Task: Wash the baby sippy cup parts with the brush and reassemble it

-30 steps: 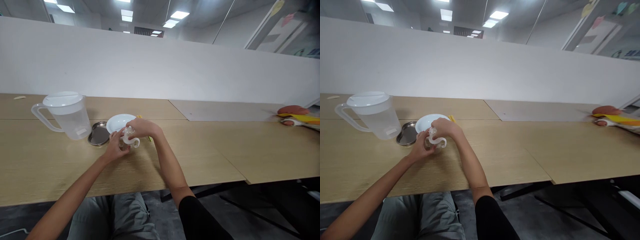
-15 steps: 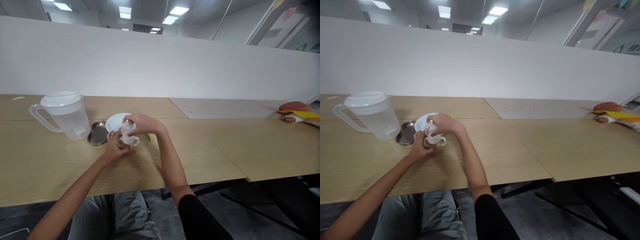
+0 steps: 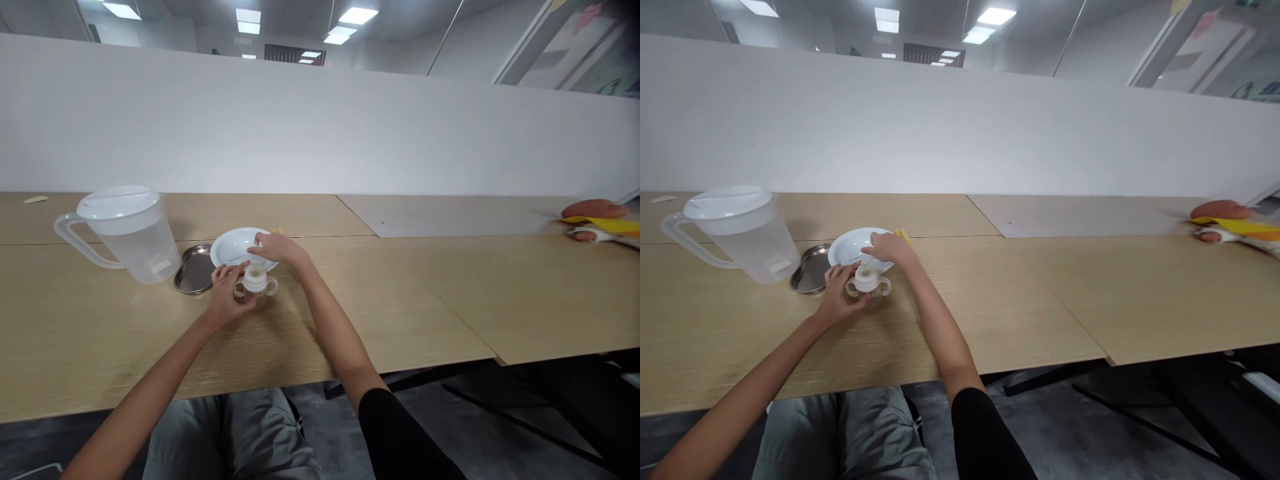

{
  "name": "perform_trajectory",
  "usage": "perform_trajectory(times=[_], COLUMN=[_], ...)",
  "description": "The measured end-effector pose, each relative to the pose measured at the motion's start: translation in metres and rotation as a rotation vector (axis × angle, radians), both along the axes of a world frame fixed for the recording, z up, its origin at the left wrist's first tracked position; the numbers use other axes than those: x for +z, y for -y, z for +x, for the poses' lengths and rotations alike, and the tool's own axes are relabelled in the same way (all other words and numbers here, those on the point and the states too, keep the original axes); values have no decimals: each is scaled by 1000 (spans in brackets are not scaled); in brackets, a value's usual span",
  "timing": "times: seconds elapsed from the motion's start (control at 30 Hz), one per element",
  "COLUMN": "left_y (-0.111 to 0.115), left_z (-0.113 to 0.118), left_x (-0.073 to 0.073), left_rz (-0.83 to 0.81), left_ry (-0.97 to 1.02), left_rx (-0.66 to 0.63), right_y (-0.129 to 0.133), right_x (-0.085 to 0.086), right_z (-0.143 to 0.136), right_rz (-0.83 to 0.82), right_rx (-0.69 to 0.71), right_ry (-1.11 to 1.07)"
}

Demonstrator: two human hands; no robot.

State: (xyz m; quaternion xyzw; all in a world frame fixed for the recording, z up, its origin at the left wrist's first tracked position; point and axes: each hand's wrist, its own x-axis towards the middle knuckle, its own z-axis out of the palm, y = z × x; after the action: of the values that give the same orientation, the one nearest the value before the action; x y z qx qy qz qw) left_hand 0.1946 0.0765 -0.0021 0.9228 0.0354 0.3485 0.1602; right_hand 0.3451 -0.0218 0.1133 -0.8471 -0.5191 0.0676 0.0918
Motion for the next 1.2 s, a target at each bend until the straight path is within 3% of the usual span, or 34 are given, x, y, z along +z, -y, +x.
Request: perform_trajectory(times=[0.13, 0.23, 0.33, 0.43, 0.57, 0.73, 1.03, 1.1, 1.2], left_y=[-1, -1, -1, 0, -1, -4, -3, -3, -3], left_z=[0, 0, 0, -1, 0, 1, 1, 1, 1], left_x=[-1, 0, 1, 1, 0, 0, 1, 1, 1], left_rz=[27, 43, 39, 17, -3, -45, -132, -134, -118], left_ry=[1, 18, 15, 14, 40, 30, 12, 1, -10], left_rx=[-1, -4, -11, -20, -12, -18, -23, -27, -22], right_y=[-19, -25, -23, -9, 15, 21, 20, 21, 25], right_x=[-20, -26, -18, 2, 24, 23, 21, 23, 28], right_z=[2, 5, 6, -3, -33, -68, -61, -57, -54], right_rz=[-140, -223, -128, 51, -63, -95, -155, -112, -26], right_rx=[28, 12, 27, 58, 103, 150, 424, 412, 248], right_ry=[39, 68, 79, 65, -56, 262, 227, 172, 183])
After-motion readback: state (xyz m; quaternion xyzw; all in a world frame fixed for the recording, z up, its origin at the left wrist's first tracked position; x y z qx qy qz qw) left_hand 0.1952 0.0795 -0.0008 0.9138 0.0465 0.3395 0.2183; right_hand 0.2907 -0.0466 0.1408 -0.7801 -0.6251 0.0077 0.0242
